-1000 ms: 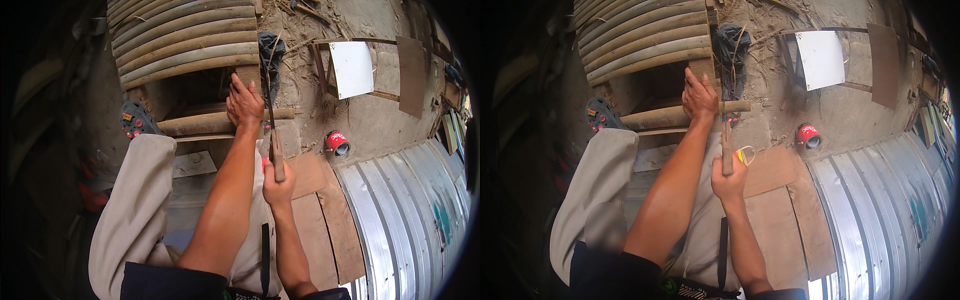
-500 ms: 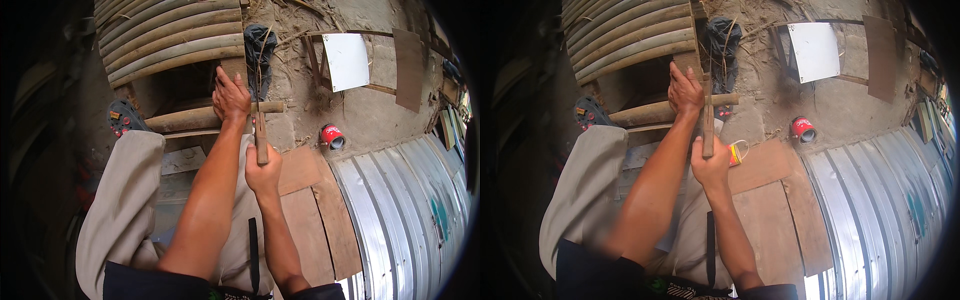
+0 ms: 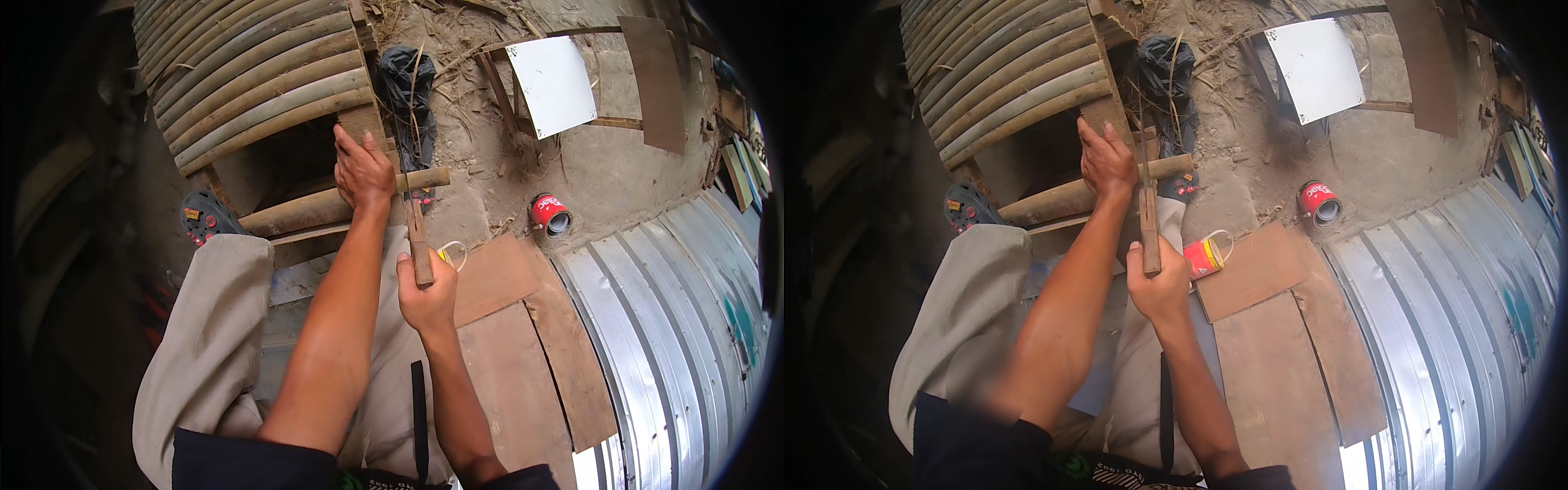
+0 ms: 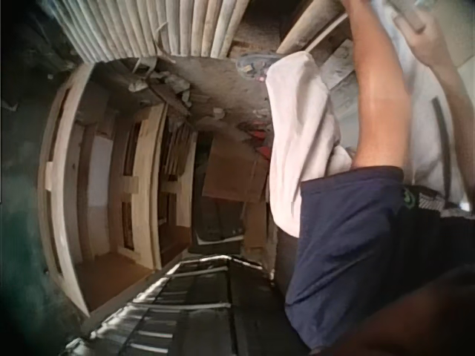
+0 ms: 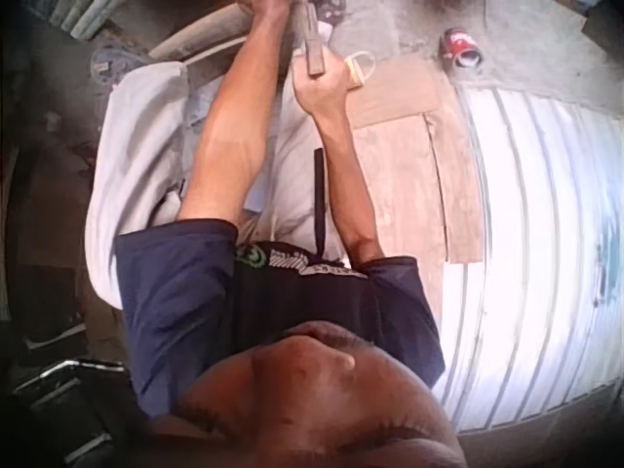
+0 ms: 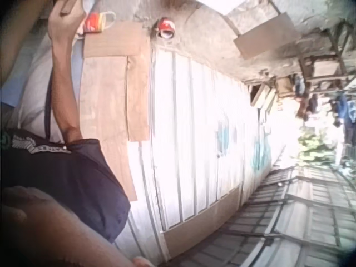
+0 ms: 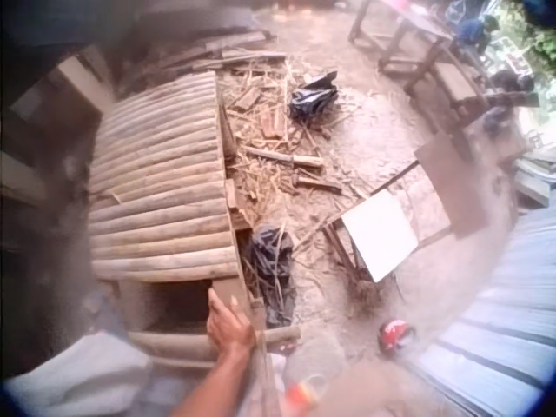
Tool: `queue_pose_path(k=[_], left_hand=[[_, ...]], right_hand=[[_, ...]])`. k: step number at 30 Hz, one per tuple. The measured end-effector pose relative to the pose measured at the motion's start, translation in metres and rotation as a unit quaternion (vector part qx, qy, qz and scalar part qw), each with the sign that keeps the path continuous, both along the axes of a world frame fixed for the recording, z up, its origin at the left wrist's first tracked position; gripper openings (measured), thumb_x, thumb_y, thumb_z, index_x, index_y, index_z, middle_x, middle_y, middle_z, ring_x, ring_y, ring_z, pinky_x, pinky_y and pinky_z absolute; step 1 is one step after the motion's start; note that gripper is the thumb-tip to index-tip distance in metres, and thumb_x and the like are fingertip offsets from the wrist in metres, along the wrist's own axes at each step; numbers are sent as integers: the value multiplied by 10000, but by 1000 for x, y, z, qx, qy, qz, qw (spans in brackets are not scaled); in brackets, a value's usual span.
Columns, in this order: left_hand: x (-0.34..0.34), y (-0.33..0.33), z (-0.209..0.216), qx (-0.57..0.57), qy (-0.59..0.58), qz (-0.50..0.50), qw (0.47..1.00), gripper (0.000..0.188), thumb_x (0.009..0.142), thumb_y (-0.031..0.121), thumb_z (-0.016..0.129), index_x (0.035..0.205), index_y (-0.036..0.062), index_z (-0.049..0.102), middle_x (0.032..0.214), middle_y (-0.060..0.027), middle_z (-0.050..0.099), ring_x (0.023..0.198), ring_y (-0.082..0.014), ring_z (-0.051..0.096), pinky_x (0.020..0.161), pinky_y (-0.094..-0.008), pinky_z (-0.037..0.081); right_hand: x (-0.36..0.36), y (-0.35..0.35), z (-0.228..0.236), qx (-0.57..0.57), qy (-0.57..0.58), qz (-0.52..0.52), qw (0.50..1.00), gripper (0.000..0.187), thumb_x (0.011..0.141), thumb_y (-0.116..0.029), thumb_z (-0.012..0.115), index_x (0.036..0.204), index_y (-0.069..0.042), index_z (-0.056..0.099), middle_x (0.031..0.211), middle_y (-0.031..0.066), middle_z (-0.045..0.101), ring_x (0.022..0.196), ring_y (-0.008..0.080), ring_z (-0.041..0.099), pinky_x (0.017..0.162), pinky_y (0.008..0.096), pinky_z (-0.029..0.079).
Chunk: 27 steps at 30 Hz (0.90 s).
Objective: The person cuts bamboo poles with a hand saw and fits them into a wooden frame. They then use a hammer to secure the bamboo pieces in place.
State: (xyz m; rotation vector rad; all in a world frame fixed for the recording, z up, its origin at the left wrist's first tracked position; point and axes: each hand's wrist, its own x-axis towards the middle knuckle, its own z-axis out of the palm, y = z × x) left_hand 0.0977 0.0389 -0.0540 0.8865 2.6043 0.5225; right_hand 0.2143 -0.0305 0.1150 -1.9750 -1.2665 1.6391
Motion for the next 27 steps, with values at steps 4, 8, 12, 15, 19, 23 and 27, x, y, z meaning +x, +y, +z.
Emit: queue_pose_path(k=[4,8,12,15,19,23,27], left_hand=[[-1,0,1,14,-6,-8,1000,585,1020,341,403,1421,-74,309,1302,-306,521,1135,-469,545,938,-503,435],[0,-4,2,-9,-2,-4,1000,588,1025,333,392,1435,-77,293,1312,-316,514,1155,-472,536,956,-494,433],[-1,-2,1,-13,-5,-10,1000,595,1028,335,388,1426,-96,295,1340,-330,496,1169,-476,536,974,-489,435],[-2,1,0,-14,-1,-9,1000,599,1031,335,379,1425,-107,290,1370,-337,472,1178,-481,535,983,-486,437],[2,2,-1,16,-22,-15,1000,615,1035,345,367,1434,-113,275,1393,-345,452,1198,-482,525,987,-488,440],[3,-2,1,2,-17,-19,1000,614,1041,381,324,1462,-61,253,1366,-324,485,1203,-465,525,980,-508,427],[0,-4,6,-29,-26,-13,999,644,1044,390,327,1458,-96,248,1397,-349,443,1219,-482,508,990,-512,429]], right_hand=[[18,-32,78,-48,6,25,999,180,885,-73,613,731,-12,543,555,31,471,494,88,454,463,297,369],[38,-56,151,-83,-45,69,993,223,840,-51,630,1044,30,671,573,93,583,509,190,652,498,306,486],[11,-22,49,-27,-25,41,998,91,851,-92,642,898,-15,635,591,153,586,500,322,633,487,361,486],[2,-22,12,-4,-13,25,1000,113,853,-121,653,843,-25,595,612,182,588,530,393,616,497,387,491],[34,-62,113,-68,-5,15,998,123,834,-123,657,865,-19,598,687,191,624,582,398,636,530,395,509],[44,-43,139,-79,16,-44,996,123,822,-113,648,894,-19,615,718,187,646,626,402,652,564,419,525],[3,21,17,-59,20,-8,998,205,858,-203,630,901,-5,604,726,222,636,683,436,636,583,448,510]])
